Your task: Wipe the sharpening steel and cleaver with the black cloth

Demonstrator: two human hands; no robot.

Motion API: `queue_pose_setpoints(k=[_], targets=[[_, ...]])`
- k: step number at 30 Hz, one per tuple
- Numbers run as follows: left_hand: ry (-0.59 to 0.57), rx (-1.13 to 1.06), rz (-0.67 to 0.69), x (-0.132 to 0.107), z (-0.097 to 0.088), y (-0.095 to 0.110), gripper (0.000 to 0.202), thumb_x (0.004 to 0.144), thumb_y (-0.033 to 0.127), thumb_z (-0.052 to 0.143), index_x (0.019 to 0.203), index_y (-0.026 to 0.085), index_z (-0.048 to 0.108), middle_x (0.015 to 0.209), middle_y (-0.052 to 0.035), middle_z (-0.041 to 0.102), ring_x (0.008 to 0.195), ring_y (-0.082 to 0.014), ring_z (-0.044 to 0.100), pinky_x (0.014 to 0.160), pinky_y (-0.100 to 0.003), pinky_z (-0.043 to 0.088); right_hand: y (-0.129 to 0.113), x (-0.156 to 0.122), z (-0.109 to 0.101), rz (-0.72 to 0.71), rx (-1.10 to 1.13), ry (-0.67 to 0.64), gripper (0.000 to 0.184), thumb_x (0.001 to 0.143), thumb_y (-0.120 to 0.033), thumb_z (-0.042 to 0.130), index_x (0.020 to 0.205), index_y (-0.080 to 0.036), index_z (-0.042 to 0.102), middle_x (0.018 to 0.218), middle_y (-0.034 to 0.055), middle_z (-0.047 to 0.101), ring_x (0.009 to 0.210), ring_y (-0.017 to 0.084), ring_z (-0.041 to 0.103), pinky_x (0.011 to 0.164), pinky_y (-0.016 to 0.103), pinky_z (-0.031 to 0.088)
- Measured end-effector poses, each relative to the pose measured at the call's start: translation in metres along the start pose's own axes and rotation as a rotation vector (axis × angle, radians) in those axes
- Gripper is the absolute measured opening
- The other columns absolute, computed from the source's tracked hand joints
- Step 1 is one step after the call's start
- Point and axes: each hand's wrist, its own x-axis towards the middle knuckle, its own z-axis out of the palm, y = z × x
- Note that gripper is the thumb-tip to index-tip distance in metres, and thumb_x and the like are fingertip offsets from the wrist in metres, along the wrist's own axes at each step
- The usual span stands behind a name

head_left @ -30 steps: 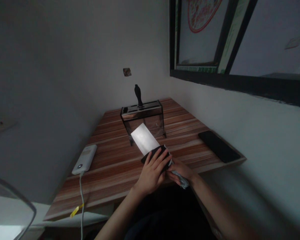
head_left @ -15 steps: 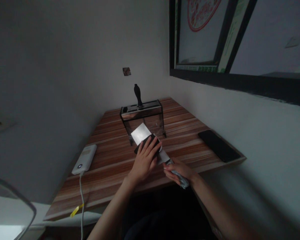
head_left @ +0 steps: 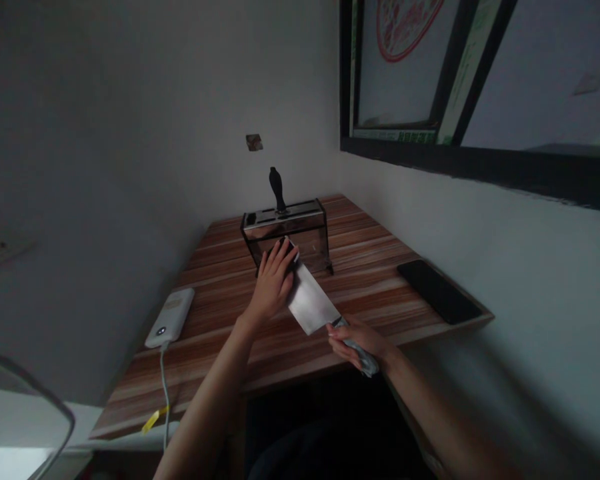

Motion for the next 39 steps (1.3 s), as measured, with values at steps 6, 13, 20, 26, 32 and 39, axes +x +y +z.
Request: queue_pose_setpoints(k=[6,13,20,26,32,39], targets=[[0.042,0.016,-0.016,-0.005,0.002,0.005,0.055,0.095,0.019,0.034,0.150,0.022,0.026,0.159,-0.0089,0.022,0.148,-0.0214,0.008,0.118,-0.052,0.008,-0.001,-0.001,0.001,0.009,-0.003,-0.022,0.015,0.079,-0.028,0.058,0.071,-0.019,0.049,0.035,-0.0101,0.045,0.022,0.005,0.034,0.025,0.014,0.023],[-0.032,0.015,0.014,-0.019,0.010,0.025,0.058,0.093,0.015,0.035,0.150,0.021,0.025,0.159,-0.0082,0.021,0.148,-0.0227,0.006,0.118,-0.051,0.007,-0.002,-0.001,0.003,-0.002,0.014,0.007,0.016,0.079,-0.029,0.060,0.074,-0.019,0.049,0.035,-0.0105,0.046,0.022,0.006,0.033,0.025,0.015,0.022],[-0.118,-0.014,0.067,-0.037,0.016,0.049,0.060,0.091,0.013,0.038,0.150,0.020,0.027,0.159,-0.0082,0.022,0.149,-0.0229,0.004,0.118,-0.051,0.006,-0.001,-0.001,0.000,0.000,0.012,0.026,0.016,0.078,-0.030,0.061,0.076,-0.018,0.050,0.035,-0.0102,0.046,0.022,0.006,0.035,0.025,0.014,0.022],[-0.182,-0.021,0.115,-0.053,0.019,0.068,0.061,0.091,0.013,0.040,0.150,0.020,0.026,0.159,-0.0082,0.022,0.149,-0.0240,0.004,0.118,-0.053,0.008,0.002,0.001,-0.003,0.017,-0.009,0.054,0.021,0.078,-0.035,0.063,0.074,-0.017,0.053,0.034,-0.0095,0.047,0.022,0.007,0.037,0.025,0.014,0.025],[-0.216,0.002,0.159,-0.066,0.025,0.081,0.065,0.089,0.012,0.042,0.150,0.022,0.026,0.159,-0.0068,0.022,0.148,-0.0252,0.007,0.118,-0.052,0.009,0.009,0.003,-0.011,-0.013,-0.044,0.020,0.037,0.078,-0.033,0.059,0.047,-0.016,0.048,0.032,-0.0041,0.046,0.022,0.007,0.039,0.024,0.016,0.028],[-0.214,0.027,0.168,-0.071,0.025,0.084,0.065,0.089,0.011,0.042,0.151,0.020,0.024,0.159,-0.0071,0.023,0.148,-0.0257,0.007,0.118,-0.051,0.009,0.011,0.003,-0.012,-0.018,-0.041,0.037,0.027,0.076,-0.029,0.059,0.053,-0.016,0.051,0.032,-0.0053,0.047,0.021,0.006,0.033,0.025,0.016,0.031]])
